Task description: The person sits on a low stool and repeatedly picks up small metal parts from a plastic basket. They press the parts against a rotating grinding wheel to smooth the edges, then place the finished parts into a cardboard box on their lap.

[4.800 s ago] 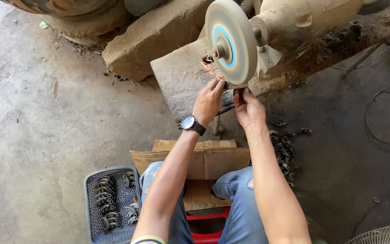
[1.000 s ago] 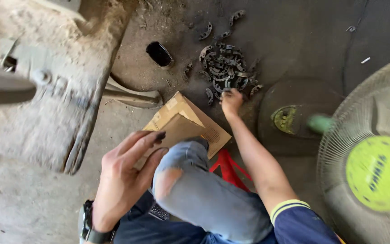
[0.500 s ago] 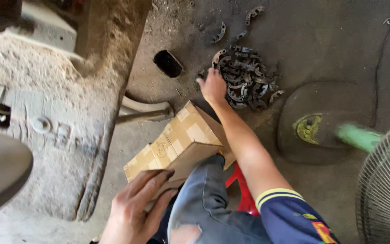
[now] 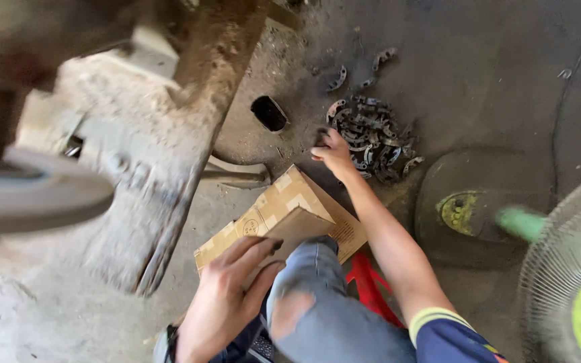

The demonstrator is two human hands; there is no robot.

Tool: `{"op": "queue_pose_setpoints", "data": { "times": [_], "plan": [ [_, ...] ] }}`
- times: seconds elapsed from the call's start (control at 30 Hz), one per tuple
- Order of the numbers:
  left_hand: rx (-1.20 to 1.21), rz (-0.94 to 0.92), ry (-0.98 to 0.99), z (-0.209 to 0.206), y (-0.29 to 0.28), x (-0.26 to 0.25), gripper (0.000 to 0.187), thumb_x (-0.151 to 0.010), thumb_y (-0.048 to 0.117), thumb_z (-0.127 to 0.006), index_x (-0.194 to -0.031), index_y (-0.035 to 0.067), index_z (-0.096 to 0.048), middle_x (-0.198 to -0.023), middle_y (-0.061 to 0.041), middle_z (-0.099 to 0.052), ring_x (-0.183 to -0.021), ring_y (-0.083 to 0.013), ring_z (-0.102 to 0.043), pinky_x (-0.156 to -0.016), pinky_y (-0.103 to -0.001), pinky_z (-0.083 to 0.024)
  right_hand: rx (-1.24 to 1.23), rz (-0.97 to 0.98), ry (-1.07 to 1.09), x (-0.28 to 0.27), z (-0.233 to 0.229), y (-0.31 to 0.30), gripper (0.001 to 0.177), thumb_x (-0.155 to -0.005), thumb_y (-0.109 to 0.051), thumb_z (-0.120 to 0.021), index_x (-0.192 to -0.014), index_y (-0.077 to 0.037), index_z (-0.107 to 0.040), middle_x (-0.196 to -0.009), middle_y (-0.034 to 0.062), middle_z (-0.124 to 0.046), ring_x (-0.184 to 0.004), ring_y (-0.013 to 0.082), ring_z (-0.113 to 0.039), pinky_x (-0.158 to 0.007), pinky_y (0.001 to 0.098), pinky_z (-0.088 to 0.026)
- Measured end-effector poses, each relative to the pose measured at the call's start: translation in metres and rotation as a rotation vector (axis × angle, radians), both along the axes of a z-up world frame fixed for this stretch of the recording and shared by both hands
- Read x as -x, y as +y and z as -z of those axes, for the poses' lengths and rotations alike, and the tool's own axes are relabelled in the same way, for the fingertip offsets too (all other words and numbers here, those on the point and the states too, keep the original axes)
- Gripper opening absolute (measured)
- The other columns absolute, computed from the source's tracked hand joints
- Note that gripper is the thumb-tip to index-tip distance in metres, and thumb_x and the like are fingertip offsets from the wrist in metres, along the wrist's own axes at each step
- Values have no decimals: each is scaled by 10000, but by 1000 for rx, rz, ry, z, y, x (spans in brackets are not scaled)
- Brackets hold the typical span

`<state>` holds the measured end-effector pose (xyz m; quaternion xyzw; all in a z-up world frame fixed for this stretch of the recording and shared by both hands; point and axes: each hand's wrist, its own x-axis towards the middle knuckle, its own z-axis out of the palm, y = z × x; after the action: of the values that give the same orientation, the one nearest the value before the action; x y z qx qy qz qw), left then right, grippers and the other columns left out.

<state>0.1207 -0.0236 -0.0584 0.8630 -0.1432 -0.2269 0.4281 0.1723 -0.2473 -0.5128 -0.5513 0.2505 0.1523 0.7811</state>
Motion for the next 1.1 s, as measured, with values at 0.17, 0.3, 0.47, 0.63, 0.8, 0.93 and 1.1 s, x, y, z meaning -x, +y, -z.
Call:
{"op": "queue_pose_setpoints", "data": {
  "times": [0.17, 0.3, 0.47, 0.63, 0.8, 0.93, 1.1],
  "plan": [
    [29, -18, -56, -30, 2, 37, 267, -869, 99, -733, -1118, 3, -712, -1082, -155, -733, -900, -334, -732, -763, -373, -577, -458, -5, -191, 15, -136, -34, 565, -875, 159, -584, -1402, -35, -516, -1280, 119, -652, -1088, 233, -698, -961, 404, -615],
    [64, -69, -139, -34, 17, 58, 286, -905, 82, -697, -1183, 14, -688, -1036, -164, -696, -871, -314, -726, -777, -386, -579, -607, -148, -377, 12, -258, -24, 572, -893, 125, -614, -1431, -42, -513, -1308, 118, -659, -1097, 247, -701, -980, 384, -618],
    [72, -329, -471, -25, 25, 68, 453, -877, 80, -735, -1302, -23, -619, -1133, -210, -661, -980, -353, -690, -818, -390, -554, -506, -354, -424, 21, -366, 24, 423, -928, 5, -723, -1332, 11, -599, -1174, 119, -710, -1037, 238, -723, -855, 385, -647],
    [241, -481, -500, 11, 44, 69, 519, -874, 91, -718, -1351, -46, -569, -1105, -190, -683, -946, -269, -721, -762, -322, -584, -185, -491, -438, 25, -388, 70, 302, -933, -37, -766, -1199, 50, -652, -1027, 161, -741, -845, 270, -738, -683, 352, -619],
    [307, -763, -200, 38, 69, 49, 200, -944, 139, -712, -950, -57, -749, -714, -126, -750, -610, -137, -735, -587, -318, -566, -336, -442, -233, 7, -395, 112, 231, -938, -55, -673, -1157, 18, -686, -1064, 116, -753, -897, 210, -732, -765, 338, -637],
    [343, -866, -330, 49, 89, 16, 199, -906, 134, -719, -977, -51, -740, -782, -130, -718, -572, -134, -708, -532, -319, -563, -510, -373, -138, -26, -348, 147, 182, -1007, -52, -654, -1164, 39, -660, -1049, 115, -720, -929, 221, -714, -820, 344, -618],
    [225, -842, -641, 84, 112, -17, 185, -898, 86, -718, -1040, -28, -751, -848, -190, -719, -686, -267, -723, -644, -367, -559, -561, -162, -64, -33, -345, 182, 239, -998, -110, -624, -1201, 15, -610, -1078, 131, -704, -967, 245, -695, -835, 359, -622]
  ]
}}
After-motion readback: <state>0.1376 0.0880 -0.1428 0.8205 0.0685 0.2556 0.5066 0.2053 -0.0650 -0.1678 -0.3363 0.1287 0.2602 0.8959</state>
